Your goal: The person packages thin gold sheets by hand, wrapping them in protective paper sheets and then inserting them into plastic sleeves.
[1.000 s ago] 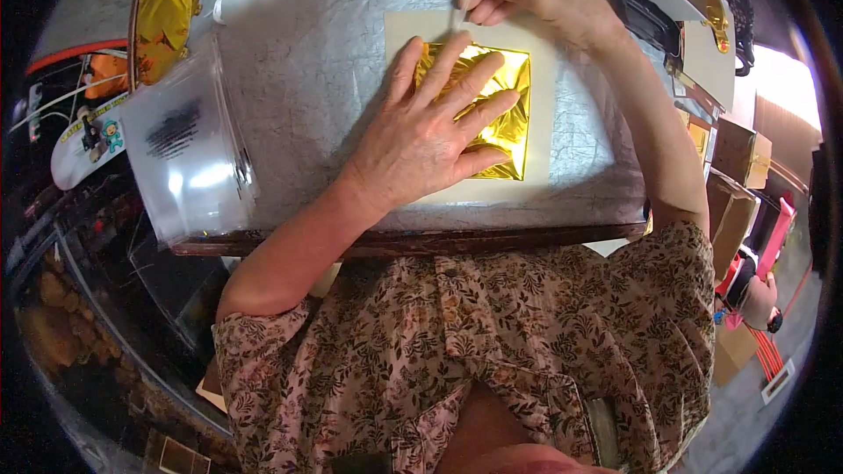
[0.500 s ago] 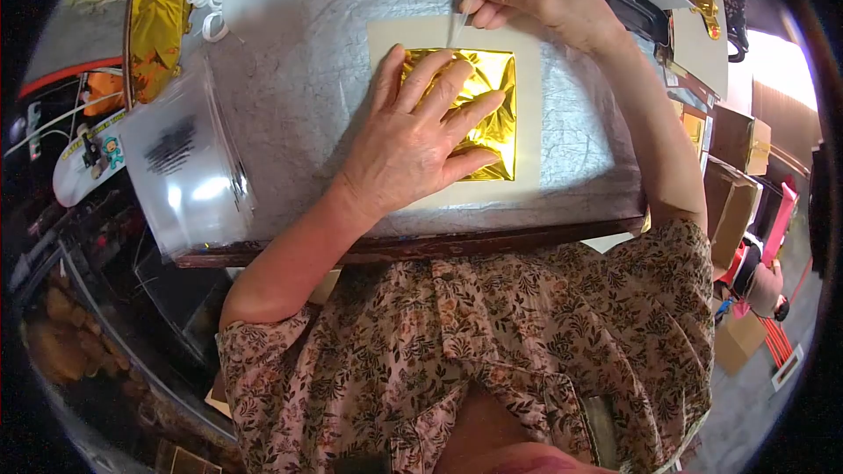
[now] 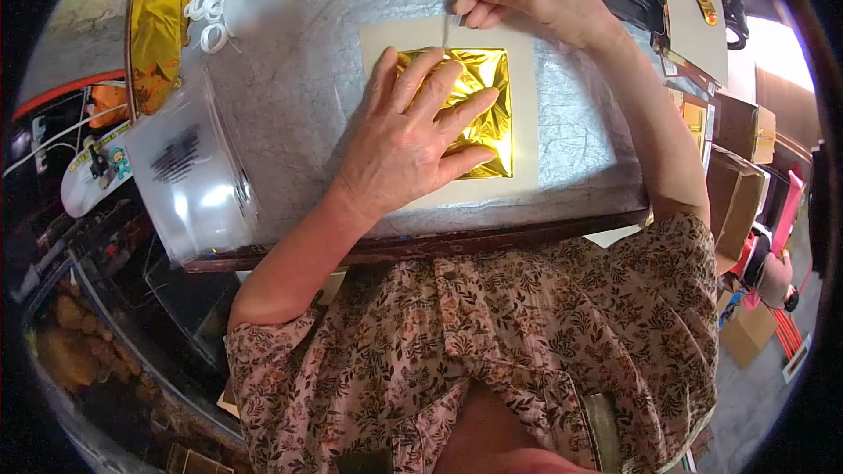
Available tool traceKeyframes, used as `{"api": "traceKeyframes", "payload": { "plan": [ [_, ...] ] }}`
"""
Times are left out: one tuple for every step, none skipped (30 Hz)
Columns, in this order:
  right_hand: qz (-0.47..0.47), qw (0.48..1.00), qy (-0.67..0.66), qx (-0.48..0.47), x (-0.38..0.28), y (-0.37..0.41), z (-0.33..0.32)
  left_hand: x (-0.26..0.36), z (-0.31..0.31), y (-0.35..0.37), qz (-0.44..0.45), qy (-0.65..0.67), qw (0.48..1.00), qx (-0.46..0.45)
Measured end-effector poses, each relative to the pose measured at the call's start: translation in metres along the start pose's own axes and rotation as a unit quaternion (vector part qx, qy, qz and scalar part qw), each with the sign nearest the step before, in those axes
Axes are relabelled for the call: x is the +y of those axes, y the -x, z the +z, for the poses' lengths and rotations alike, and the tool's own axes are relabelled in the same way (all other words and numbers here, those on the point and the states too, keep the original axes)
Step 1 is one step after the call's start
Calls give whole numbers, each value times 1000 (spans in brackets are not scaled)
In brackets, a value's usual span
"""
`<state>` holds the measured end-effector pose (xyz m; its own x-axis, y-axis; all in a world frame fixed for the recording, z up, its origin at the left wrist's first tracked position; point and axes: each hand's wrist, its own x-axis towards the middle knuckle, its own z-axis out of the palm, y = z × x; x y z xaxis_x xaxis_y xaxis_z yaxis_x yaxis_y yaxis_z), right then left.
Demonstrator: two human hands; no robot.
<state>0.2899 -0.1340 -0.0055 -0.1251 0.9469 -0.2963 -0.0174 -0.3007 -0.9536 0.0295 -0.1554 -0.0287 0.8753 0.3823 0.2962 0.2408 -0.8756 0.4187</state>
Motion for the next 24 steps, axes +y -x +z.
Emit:
{"api": "traceKeyframes", "payload": {
  "plan": [
    [-9,1000,-5,-15,0,-1,0,0,0,0,-1,1,1000,1],
    [-9,1000,-5,-15,0,-1,0,0,1,0,-2,2,1000,1],
    [-2,1000,1,-19,-2,-2,1,0,1,1,-2,3,1000,0],
    [5,1000,8,-22,-3,-2,1,0,1,1,-3,2,1000,2],
    [5,1000,8,-21,-2,-3,0,0,2,1,-3,1,1000,4],
    [4,1000,4,-25,0,-4,0,0,2,1,-2,2,1000,4],
    [4,1000,-1,-29,1,-5,0,0,1,1,-2,1,1000,2],
    [4,1000,-1,-29,1,-5,1,0,1,0,-2,0,1000,0],
    [11,999,-1,-32,1,-5,2,0,1,1,-2,0,1000,-1],
    [18,999,0,-35,1,-5,2,0,2,1,-3,-3,1000,0],
    [19,999,0,-34,3,-6,1,0,3,1,-4,-5,1000,1],
    [25,999,-8,-31,8,-8,0,0,3,1,-4,-3,1000,0],
    [31,999,-14,-29,9,-10,0,0,2,1,-5,-3,1000,-2],
    [31,999,-14,-30,9,-9,0,0,1,1,-6,-4,1000,-3],
    [31,999,-5,-24,6,-8,1,-1,1,1,-7,-4,1000,-2],
    [32,999,3,-18,6,-6,2,-1,0,1,-6,-5,1000,-4],
    [33,999,3,-18,6,-5,1,-1,1,1,-4,-6,1000,-5],
    [32,999,-10,-16,7,-2,0,-1,1,1,-4,-4,1000,-5],
    [30,999,-23,-13,8,0,-2,-1,0,1,-5,-6,1000,-7],
    [31,999,-22,-11,5,3,-2,-1,0,1,-6,-7,1000,-8],
    [51,998,-9,25,1,6,-2,-1,0,1,-5,-6,1000,-6],
    [71,996,4,60,-1,9,-3,-1,0,0,-6,-4,1000,-4],
    [71,996,5,61,0,11,-5,0,0,0,-6,-2,1000,-2],
    [57,996,-17,70,4,14,-7,1,-1,0,-4,-2,1000,-1]
  ]
}}
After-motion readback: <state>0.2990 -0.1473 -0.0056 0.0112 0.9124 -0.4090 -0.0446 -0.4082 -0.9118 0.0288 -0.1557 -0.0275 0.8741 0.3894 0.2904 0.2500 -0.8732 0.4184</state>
